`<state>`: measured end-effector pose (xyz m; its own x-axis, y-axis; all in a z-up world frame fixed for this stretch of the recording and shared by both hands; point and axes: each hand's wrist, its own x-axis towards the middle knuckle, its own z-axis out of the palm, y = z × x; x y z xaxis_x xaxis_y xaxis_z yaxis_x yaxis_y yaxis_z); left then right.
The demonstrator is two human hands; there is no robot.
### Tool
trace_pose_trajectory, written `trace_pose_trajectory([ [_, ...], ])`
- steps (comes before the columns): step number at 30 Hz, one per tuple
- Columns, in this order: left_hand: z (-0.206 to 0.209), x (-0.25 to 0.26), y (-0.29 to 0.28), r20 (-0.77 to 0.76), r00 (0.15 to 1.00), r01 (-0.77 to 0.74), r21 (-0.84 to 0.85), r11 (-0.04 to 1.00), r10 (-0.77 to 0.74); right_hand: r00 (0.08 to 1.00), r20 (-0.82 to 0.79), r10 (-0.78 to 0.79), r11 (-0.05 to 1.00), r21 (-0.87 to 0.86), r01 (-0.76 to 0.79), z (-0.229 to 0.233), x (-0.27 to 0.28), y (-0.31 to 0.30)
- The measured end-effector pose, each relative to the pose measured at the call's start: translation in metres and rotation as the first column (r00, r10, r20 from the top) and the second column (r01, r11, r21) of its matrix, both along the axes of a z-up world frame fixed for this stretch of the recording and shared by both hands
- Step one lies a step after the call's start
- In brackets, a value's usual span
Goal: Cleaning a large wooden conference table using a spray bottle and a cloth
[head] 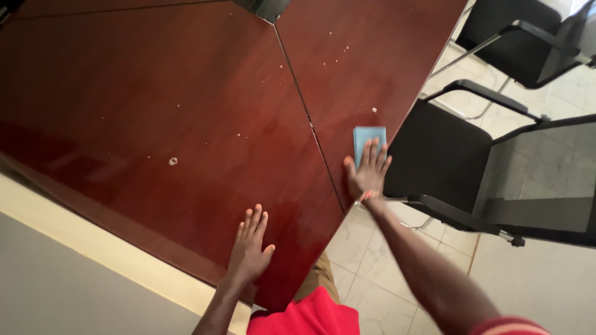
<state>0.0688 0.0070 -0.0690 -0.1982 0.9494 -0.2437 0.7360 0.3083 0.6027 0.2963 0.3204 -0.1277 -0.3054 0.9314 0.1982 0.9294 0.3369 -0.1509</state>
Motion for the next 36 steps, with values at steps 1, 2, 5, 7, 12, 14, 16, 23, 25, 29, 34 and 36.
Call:
trace_pose_trajectory([
  [1,0.001,0.002,0.002,0.011,1.000,-0.014,-0.005,1.000,0.014,0.999,0.042,-0.007,0.958,0.287,-0.006,-0.013,0.001,-0.015],
  [2,-0.001,0.002,0.004,0.014,1.000,-0.021,-0.002,1.000,0.021,0.999,0.045,0.000,0.957,0.290,-0.013,-0.010,-0.006,-0.037],
  [5,0.017,0.005,0.009,-0.034,0.999,-0.018,-0.005,1.000,0.018,0.997,-0.017,-0.080,0.986,0.145,0.082,-0.006,-0.026,-0.107],
  [7,0.059,0.004,0.020,0.046,0.998,-0.026,-0.215,0.976,0.037,0.983,0.075,-0.169,0.983,0.080,0.163,-0.009,-0.045,-0.150],
  [12,0.048,0.000,0.025,0.085,0.982,-0.148,-0.186,0.971,0.166,0.995,0.099,-0.030,0.981,-0.190,0.049,-0.007,-0.086,-0.217],
  [14,0.047,-0.012,0.022,0.122,0.956,-0.240,-0.202,0.950,0.268,0.993,0.110,0.042,0.974,-0.228,-0.016,0.008,-0.103,-0.229],
  [16,0.050,-0.026,0.019,0.163,0.851,-0.434,-0.314,0.844,0.499,0.973,0.077,0.219,0.910,-0.377,-0.175,0.036,-0.116,-0.235],
  [23,0.039,-0.068,-0.025,0.111,0.636,-0.748,-0.150,0.646,0.763,0.551,-0.048,0.833,0.547,-0.077,-0.834,0.056,-0.134,-0.267],
  [25,0.027,-0.073,-0.033,0.077,0.612,-0.770,-0.170,0.615,0.787,0.291,-0.276,0.916,0.268,-0.121,-0.956,0.048,-0.141,-0.262],
  [29,0.066,-0.063,-0.031,0.058,0.580,-0.794,-0.182,0.580,0.812,0.122,-0.379,0.917,0.109,-0.055,-0.992,0.052,-0.180,-0.263],
  [34,0.099,-0.067,-0.020,0.007,0.533,-0.798,-0.327,0.506,0.846,0.107,-0.275,0.955,0.099,-0.043,-0.994,0.049,-0.249,-0.267],
  [36,0.115,-0.077,-0.018,0.020,0.504,-0.819,-0.304,0.486,0.863,0.101,-0.247,0.964,0.096,-0.032,-0.995,0.048,-0.279,-0.273],
])
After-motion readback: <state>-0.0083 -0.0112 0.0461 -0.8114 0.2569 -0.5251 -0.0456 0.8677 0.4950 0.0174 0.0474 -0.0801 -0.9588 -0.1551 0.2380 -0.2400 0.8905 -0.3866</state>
